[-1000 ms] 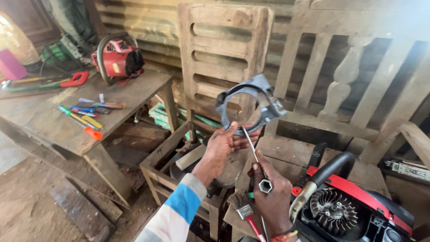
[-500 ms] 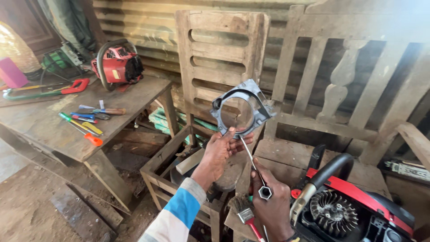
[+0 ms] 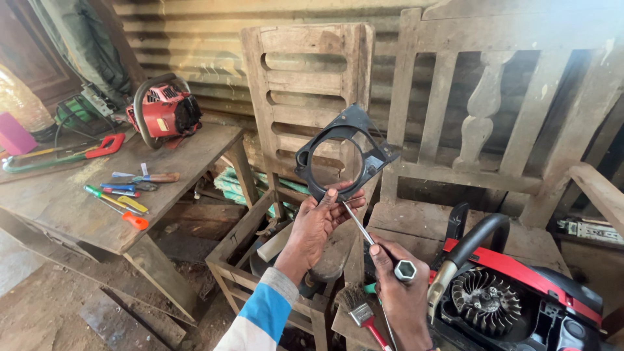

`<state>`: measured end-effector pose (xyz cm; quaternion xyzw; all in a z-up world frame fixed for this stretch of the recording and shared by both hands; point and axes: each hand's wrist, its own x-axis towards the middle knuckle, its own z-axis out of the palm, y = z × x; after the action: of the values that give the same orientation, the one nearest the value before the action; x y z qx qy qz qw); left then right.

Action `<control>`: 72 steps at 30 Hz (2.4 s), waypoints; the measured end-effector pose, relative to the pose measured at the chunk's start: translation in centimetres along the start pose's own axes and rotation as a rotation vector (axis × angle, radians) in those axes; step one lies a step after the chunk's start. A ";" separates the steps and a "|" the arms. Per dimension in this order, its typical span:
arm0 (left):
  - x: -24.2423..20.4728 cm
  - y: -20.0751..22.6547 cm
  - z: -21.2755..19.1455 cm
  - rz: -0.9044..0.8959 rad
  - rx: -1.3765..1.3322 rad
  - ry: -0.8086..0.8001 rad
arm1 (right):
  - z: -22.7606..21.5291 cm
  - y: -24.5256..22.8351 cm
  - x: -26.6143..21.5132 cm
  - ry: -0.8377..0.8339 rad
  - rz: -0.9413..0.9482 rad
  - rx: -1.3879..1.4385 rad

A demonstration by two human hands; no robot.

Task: The person cleans a black circular mechanical part using a metal tool to scrape the surface and a brush to remove debris. The person holds the part in one hand while manipulating the tools with the other, working over a wooden workbench in a workshop setting.

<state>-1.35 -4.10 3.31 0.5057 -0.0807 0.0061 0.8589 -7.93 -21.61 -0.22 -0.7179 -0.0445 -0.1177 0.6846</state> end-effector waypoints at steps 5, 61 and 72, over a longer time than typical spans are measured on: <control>0.1 -0.1 -0.1 -0.011 -0.024 -0.009 | -0.2 0.7 0.7 0.013 0.052 0.189; 1.0 -0.9 0.1 -0.174 0.105 -0.086 | -7.8 -0.6 9.6 -0.265 0.430 0.331; 1.1 -1.1 0.3 -0.172 0.121 -0.077 | -7.8 -1.1 9.4 -0.288 0.417 0.284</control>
<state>-0.25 -4.96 2.64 0.5614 -0.0692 -0.0821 0.8205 0.11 -30.18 3.25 -0.6178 -0.0088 0.1364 0.7743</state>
